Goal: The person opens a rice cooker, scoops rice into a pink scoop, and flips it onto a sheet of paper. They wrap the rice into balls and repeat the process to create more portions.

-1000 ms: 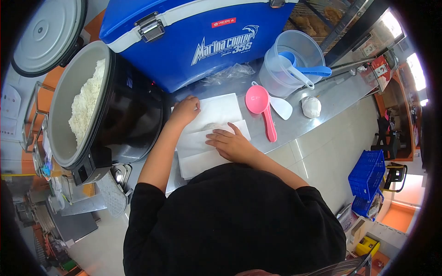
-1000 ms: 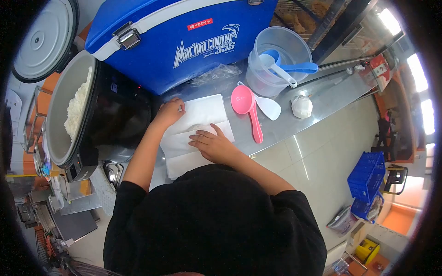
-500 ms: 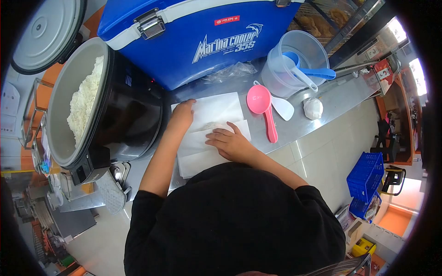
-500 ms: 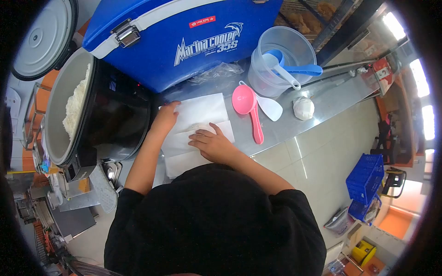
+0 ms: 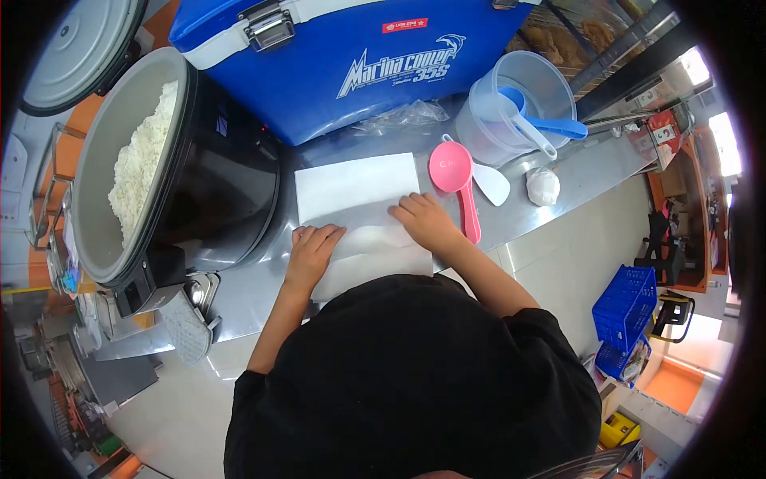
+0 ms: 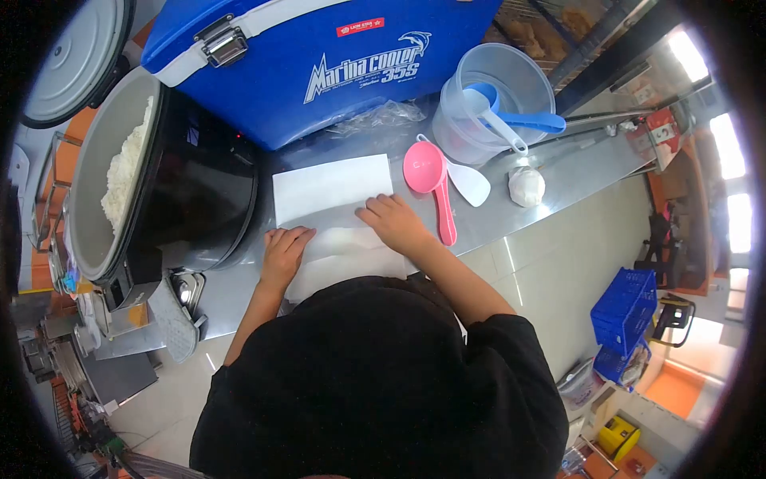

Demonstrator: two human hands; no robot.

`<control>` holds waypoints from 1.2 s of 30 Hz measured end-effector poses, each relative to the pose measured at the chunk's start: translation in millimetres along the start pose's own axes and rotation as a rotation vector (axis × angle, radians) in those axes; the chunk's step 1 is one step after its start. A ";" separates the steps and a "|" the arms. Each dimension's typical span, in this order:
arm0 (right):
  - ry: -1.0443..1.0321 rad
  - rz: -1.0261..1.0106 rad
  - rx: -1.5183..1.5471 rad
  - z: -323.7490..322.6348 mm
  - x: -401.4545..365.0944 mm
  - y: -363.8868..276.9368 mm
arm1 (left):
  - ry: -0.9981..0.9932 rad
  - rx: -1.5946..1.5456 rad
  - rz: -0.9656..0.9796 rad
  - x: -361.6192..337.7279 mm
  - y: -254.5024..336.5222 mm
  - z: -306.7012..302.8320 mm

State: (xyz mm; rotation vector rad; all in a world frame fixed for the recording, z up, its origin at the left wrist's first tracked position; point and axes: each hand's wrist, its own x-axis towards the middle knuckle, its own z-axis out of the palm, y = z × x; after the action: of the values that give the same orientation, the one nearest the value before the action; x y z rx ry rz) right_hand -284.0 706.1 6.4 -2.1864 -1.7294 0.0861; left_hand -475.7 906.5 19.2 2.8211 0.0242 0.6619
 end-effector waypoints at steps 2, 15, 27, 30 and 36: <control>0.010 -0.109 0.049 8.2 -11.2 10.6 | 0.028 -0.090 -0.018 -9.7 -3.3 8.2; -0.176 -0.190 0.177 -16.6 -12.9 11.8 | -0.356 -0.257 -0.092 -12.0 -4.9 7.2; -0.197 0.406 0.320 -2.1 20.9 2.9 | -0.440 -0.297 -0.572 23.2 -3.8 1.1; -0.111 0.446 0.295 1.2 24.8 -8.8 | -0.680 -0.080 -0.815 41.6 0.1 15.3; -0.025 0.173 -0.017 -4.5 15.9 -7.3 | -0.317 0.195 -0.381 37.6 13.0 -0.9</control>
State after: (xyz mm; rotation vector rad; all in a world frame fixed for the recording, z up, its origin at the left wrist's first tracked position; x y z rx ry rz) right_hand -285.6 721.5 15.5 -2.3532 -1.5553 0.1427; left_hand -442.8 896.7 39.4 2.9459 0.5810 0.1319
